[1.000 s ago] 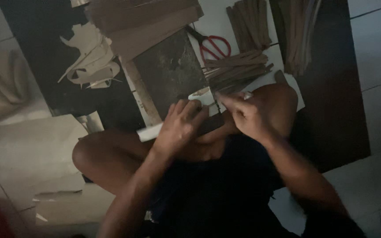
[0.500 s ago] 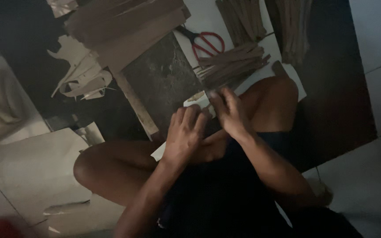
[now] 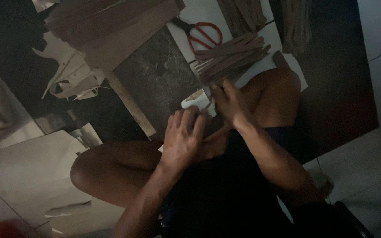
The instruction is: The person sits on the floor and repeatedly feeds long strips of brown paper into a manual shredder, pulling them through to create thin shreds. The person handles the paper strips one at a time and places the shredded pieces into a pile.
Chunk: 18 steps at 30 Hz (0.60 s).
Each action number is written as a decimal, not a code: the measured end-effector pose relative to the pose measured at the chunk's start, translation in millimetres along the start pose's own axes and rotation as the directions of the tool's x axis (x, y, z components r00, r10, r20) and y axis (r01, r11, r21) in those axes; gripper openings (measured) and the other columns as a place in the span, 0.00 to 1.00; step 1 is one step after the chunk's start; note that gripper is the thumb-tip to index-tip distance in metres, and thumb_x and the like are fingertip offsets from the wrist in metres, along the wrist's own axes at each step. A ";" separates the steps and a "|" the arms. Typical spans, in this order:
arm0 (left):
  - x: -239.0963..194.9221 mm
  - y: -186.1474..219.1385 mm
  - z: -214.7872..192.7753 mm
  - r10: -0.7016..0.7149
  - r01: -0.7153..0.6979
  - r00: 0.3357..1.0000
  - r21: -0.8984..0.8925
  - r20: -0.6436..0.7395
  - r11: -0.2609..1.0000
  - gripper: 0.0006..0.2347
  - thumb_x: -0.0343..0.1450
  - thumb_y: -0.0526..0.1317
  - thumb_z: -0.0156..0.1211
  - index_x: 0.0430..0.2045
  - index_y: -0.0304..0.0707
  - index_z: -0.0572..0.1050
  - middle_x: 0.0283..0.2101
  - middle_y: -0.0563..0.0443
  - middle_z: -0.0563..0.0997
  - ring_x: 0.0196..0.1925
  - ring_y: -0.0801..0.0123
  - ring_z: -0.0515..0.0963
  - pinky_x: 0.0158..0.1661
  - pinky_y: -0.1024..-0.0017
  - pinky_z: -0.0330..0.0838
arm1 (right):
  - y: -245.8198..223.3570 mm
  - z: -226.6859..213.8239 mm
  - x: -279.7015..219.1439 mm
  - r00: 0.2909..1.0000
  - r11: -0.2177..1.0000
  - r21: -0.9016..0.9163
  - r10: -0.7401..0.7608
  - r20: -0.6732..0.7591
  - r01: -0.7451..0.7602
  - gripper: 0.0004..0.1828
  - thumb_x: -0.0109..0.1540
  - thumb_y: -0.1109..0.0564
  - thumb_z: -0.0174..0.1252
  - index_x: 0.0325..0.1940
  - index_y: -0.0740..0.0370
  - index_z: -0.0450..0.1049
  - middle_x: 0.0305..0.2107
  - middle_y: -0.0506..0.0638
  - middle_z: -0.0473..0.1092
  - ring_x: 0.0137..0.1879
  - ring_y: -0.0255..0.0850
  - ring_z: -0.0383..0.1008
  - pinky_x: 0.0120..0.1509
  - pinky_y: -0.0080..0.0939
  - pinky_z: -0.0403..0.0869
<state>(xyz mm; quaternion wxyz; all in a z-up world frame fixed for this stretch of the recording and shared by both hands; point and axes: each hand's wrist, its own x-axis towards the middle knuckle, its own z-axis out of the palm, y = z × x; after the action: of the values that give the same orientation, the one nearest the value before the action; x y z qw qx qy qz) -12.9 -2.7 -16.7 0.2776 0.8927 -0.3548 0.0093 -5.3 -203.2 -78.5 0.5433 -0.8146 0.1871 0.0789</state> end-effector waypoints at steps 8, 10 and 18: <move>0.9 2.8 -3.4 -0.013 0.013 1.000 0.015 0.002 1.000 0.14 0.70 0.30 0.61 0.51 0.34 0.76 0.51 0.43 0.74 0.50 0.57 0.76 0.46 0.60 0.75 | 6.3 -1.3 14.4 0.988 0.987 -0.034 0.155 -0.004 -0.155 0.20 0.69 0.44 0.51 0.45 0.67 0.73 0.30 0.56 0.73 0.37 0.43 0.74 0.42 0.47 0.73; 1.9 2.8 -3.1 -0.007 0.007 1.000 0.018 -0.002 1.000 0.14 0.70 0.30 0.60 0.51 0.34 0.76 0.51 0.43 0.74 0.50 0.58 0.76 0.47 0.61 0.75 | 12.7 -1.0 18.5 0.998 0.995 -0.084 0.059 -0.017 -0.061 0.21 0.70 0.44 0.52 0.44 0.68 0.73 0.32 0.57 0.73 0.39 0.43 0.75 0.45 0.46 0.74; 1.8 2.5 -2.7 0.012 -0.013 1.000 0.041 0.027 0.999 0.15 0.69 0.31 0.60 0.51 0.35 0.77 0.51 0.43 0.74 0.50 0.58 0.76 0.46 0.61 0.75 | 48.1 4.9 37.7 0.999 0.992 -0.127 -0.021 -0.047 0.015 0.21 0.69 0.47 0.50 0.53 0.67 0.74 0.44 0.62 0.75 0.52 0.52 0.77 0.56 0.49 0.72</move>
<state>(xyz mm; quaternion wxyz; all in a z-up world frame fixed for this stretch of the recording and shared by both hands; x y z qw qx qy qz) -12.6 -4.0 -12.9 0.2542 0.8961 -0.3638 0.0064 10.8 -223.3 -134.1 0.4867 -0.8507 0.1874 0.0661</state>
